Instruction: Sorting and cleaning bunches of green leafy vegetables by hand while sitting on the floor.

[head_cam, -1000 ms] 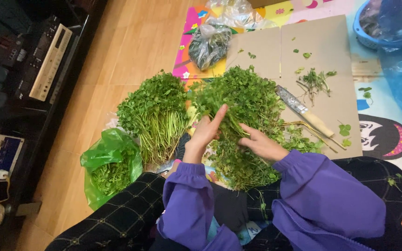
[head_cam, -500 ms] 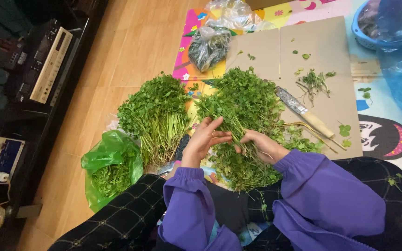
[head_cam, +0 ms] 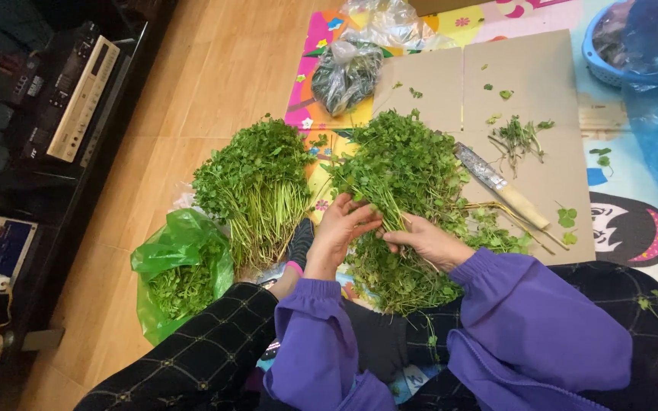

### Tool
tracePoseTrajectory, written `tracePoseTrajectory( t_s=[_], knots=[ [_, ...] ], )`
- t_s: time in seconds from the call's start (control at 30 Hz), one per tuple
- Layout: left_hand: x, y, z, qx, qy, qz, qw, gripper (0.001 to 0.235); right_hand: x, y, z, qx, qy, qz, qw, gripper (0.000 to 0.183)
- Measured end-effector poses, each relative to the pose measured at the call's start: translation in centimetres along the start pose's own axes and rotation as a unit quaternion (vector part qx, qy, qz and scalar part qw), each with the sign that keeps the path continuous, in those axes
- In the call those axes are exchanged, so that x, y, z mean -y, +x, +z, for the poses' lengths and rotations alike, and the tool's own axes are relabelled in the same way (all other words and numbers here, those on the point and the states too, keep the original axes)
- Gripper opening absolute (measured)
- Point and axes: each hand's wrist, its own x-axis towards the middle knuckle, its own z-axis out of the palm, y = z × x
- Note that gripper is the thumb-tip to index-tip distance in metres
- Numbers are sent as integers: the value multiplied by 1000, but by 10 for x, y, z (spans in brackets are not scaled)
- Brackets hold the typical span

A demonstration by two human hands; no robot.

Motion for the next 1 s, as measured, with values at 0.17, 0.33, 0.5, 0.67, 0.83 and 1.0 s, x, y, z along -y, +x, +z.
tracePoseTrajectory(
  t_s=[0.17,0.33,0.5,0.67,0.83,1.0],
  knots=[
    [0,-5,4,-15,-24,2,1000,107,-2,0,2,-9,6,-27,1000,43],
    [4,-7,12,-48,-1,12,999,118,-16,-3,-4,-20,1,-55,998,51],
    [20,2,9,-81,-12,46,996,86,-10,-6,-2,-52,-23,-22,998,88],
    [12,-6,14,-76,-16,46,996,85,-4,3,0,-53,20,-49,997,42],
    [13,-7,13,-45,10,48,998,95,5,0,2,-90,83,-48,991,31],
    [13,-9,17,-29,38,57,997,88,-14,10,-13,-145,102,-44,983,17]
  ],
)
